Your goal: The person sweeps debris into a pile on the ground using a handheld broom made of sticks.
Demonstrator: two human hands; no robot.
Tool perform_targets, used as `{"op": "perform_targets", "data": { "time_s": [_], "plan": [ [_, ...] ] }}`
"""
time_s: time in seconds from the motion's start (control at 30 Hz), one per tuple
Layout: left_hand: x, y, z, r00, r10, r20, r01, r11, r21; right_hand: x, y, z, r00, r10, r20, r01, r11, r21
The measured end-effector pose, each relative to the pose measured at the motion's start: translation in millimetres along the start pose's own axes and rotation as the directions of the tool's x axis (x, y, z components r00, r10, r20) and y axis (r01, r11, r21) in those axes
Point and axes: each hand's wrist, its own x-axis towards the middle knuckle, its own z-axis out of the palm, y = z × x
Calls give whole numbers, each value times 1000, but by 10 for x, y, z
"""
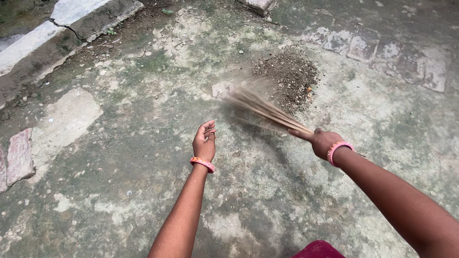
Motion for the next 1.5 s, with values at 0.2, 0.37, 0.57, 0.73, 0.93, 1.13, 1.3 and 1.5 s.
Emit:
{"op": "perform_targets", "data": {
  "time_s": [0.2,0.37,0.57,0.73,0.93,1.13,1.3,1.5],
  "plan": [
    [-17,60,184,1000,-4,18,3,1000,23,-245,254,138,970,131,205,-119,991,-67],
    [-66,197,362,997,22,75,-24,999,24,-385,443,107,988,116,101,-109,991,-74],
    [86,187,315,998,46,51,-43,997,-65,-572,897,1193,917,-357,181,382,914,-133],
    [86,-124,331,999,1,52,4,996,-92,-572,1624,827,920,263,289,-226,962,-156],
    [55,-136,337,999,-6,40,9,997,-71,-560,1625,135,910,404,97,-398,914,-76],
    [11,-153,374,999,-18,46,21,997,-73,-453,1083,162,979,189,83,-186,982,-40],
    [-1,-62,558,997,-18,69,25,994,-104,-286,876,550,964,4,268,69,963,-262],
    [-58,-19,584,995,25,96,-19,998,-67,-366,1235,173,964,237,118,-217,963,-157]
  ]
}}
